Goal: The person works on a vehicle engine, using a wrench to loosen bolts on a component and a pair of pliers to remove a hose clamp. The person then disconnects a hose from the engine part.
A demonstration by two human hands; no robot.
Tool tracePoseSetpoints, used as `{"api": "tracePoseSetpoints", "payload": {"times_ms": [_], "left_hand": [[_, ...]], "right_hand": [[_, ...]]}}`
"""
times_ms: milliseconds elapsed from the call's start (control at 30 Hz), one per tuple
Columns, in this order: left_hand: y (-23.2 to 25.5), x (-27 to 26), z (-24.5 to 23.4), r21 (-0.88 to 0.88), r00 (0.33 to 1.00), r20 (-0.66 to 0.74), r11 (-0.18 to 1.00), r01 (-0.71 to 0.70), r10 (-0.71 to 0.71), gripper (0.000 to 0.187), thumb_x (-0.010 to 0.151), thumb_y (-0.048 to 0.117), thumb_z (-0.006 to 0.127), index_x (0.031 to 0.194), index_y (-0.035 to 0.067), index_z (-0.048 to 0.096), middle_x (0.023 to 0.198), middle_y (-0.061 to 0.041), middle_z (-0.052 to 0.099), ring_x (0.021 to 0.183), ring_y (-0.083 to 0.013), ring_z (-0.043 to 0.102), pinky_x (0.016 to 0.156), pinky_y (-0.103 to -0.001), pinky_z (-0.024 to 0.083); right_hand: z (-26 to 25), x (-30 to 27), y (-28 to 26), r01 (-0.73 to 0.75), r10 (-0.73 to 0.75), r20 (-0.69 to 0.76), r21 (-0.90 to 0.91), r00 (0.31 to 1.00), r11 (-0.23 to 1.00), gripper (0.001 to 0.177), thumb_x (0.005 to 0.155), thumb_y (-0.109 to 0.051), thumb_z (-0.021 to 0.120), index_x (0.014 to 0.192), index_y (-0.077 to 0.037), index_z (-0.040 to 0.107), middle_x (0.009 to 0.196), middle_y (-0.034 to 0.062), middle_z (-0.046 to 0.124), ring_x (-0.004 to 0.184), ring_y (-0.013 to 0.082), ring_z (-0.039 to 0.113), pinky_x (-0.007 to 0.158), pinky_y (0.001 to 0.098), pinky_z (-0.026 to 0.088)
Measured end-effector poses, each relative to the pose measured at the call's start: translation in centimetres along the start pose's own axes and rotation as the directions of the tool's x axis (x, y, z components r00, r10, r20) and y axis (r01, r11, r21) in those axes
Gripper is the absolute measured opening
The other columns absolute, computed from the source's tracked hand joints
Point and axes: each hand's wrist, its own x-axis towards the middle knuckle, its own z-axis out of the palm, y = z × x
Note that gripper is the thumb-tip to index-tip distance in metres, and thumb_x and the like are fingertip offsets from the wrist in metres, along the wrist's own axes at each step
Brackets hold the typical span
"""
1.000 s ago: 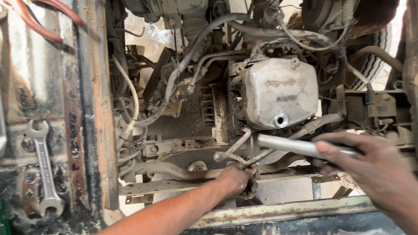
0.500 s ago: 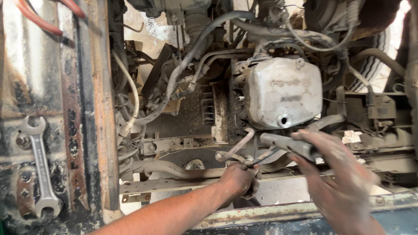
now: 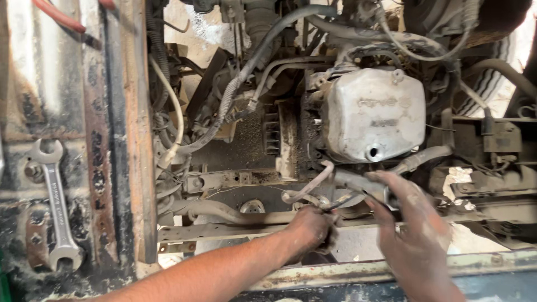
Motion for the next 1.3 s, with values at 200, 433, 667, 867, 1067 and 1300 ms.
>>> {"api": "tracePoseSetpoints", "payload": {"times_ms": [200, 433, 667, 867, 1067, 1300], "left_hand": [[-0.3, 0.5, -0.2, 0.154, 0.999, -0.020, 0.988, -0.022, 0.025, 0.032, 0.110, 0.031, 0.047, 0.104, 0.002, 0.060, 0.066, -0.004, 0.058, 0.052, -0.0150, 0.051, 0.046, -0.032, 0.043], [-1.6, 3.7, 0.9, -0.100, 0.997, 0.050, 0.994, -0.052, 0.057, 0.026, 0.107, 0.032, 0.049, 0.097, 0.009, 0.056, 0.061, -0.006, 0.056, 0.050, -0.0196, 0.053, 0.044, -0.037, 0.044], [-2.9, 5.2, 0.5, -0.011, 0.972, 0.144, 0.983, -0.185, 0.185, 0.038, 0.114, 0.040, 0.044, 0.101, 0.006, 0.057, 0.065, -0.004, 0.055, 0.054, -0.0156, 0.052, 0.053, -0.033, 0.050], [-1.7, 3.4, 1.0, 0.060, 0.994, 0.077, 0.994, -0.088, 0.083, 0.038, 0.110, 0.040, 0.039, 0.105, 0.007, 0.057, 0.068, -0.005, 0.064, 0.059, -0.0168, 0.060, 0.058, -0.033, 0.054], [-2.9, 6.3, 0.8, 0.270, 0.974, 0.008, 0.937, -0.220, 0.227, 0.050, 0.111, 0.042, 0.044, 0.099, -0.002, 0.063, 0.063, -0.006, 0.060, 0.054, -0.0183, 0.057, 0.051, -0.035, 0.047], [-1.9, 3.1, 1.2, 0.161, 0.966, 0.135, 0.957, -0.242, 0.222, 0.044, 0.113, 0.043, 0.033, 0.100, 0.006, 0.052, 0.062, -0.010, 0.065, 0.053, -0.0215, 0.063, 0.051, -0.033, 0.050]], "right_hand": [[-1.6, -0.1, 0.1, -0.089, 0.130, -0.170, 0.230, 0.977, 0.969, 0.043, 0.092, -0.003, 0.072, 0.132, -0.004, 0.055, 0.122, 0.0130, 0.072, 0.113, 0.0235, 0.073, 0.091, 0.0308, 0.064], [0.8, 0.3, 0.5, -0.118, 0.122, -0.051, 0.088, 0.991, 0.989, 0.040, 0.089, -0.003, 0.072, 0.128, -0.004, 0.063, 0.116, 0.0202, 0.074, 0.105, 0.0295, 0.074, 0.084, 0.0358, 0.061], [0.3, -0.7, 0.1, 0.007, 0.021, -0.185, 0.148, 0.982, 0.989, 0.036, 0.102, -0.007, 0.068, 0.135, -0.001, 0.056, 0.119, 0.0185, 0.073, 0.112, 0.0291, 0.075, 0.092, 0.0370, 0.064], [1.6, -0.9, 1.6, -0.157, 0.195, -0.148, 0.231, 0.970, 0.960, 0.038, 0.100, -0.008, 0.069, 0.135, 0.001, 0.057, 0.119, 0.0177, 0.074, 0.104, 0.0245, 0.077, 0.080, 0.0318, 0.064], [1.2, -0.4, 0.7, -0.138, 0.151, -0.121, 0.109, 0.981, 0.984, 0.044, 0.093, -0.007, 0.074, 0.134, -0.001, 0.058, 0.118, 0.0172, 0.073, 0.106, 0.0279, 0.074, 0.089, 0.0362, 0.060], [1.4, -1.4, 0.4, -0.034, 0.044, -0.126, 0.083, 0.991, 0.996, 0.043, 0.095, -0.003, 0.074, 0.135, -0.002, 0.057, 0.118, 0.0134, 0.074, 0.113, 0.0296, 0.072, 0.097, 0.0376, 0.058]]}}
